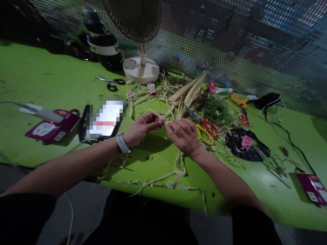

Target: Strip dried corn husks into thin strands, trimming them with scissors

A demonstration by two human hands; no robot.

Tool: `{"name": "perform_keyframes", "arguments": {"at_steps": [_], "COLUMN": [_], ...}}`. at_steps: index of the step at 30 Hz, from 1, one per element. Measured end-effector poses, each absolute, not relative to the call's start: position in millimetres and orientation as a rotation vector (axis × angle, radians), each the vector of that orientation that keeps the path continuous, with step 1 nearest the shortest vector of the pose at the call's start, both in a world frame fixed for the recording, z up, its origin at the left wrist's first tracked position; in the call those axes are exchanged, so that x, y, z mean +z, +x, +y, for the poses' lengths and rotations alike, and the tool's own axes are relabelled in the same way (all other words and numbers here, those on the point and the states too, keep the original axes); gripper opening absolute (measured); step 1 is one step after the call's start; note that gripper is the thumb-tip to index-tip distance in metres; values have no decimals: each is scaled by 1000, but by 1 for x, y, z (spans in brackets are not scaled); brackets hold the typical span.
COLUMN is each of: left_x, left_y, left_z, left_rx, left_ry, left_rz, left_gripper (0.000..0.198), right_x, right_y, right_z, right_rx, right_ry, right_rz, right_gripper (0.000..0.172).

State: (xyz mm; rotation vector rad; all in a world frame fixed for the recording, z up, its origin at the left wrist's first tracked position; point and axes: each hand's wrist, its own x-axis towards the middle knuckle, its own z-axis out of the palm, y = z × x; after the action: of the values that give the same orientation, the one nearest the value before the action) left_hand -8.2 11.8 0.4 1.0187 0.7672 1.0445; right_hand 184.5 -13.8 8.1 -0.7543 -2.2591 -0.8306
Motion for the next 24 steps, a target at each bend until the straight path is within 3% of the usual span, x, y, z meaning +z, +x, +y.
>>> {"name": "perform_keyframes", "arguments": {"at_steps": [5, 10, 14, 21, 24], "left_x": [-2, 1, 8, 12, 7], "left_y": [-7, -10, -13, -15, -10], "left_z": [10, 11, 11, 9, 6], "left_rx": [1059, 1012, 1002, 1048, 985], "left_ry": [1272, 1564, 1771, 1577, 1358], "left_rz": [834, 786, 799, 804, 785], "left_gripper": [25, 18, 15, 17, 22], "right_x": [4, 11, 14, 10, 10], "right_y": [187, 180, 175, 172, 168], "right_z": [-15, -11, -10, -13, -14], "right_rx": [-673, -378, -134, 835, 998], "right_ry": [-825, -978, -1136, -1236, -1191], "right_rz": [-2304, -2203, -2146, -1737, -1601], "right_gripper": [22, 10, 15, 24, 31]}}
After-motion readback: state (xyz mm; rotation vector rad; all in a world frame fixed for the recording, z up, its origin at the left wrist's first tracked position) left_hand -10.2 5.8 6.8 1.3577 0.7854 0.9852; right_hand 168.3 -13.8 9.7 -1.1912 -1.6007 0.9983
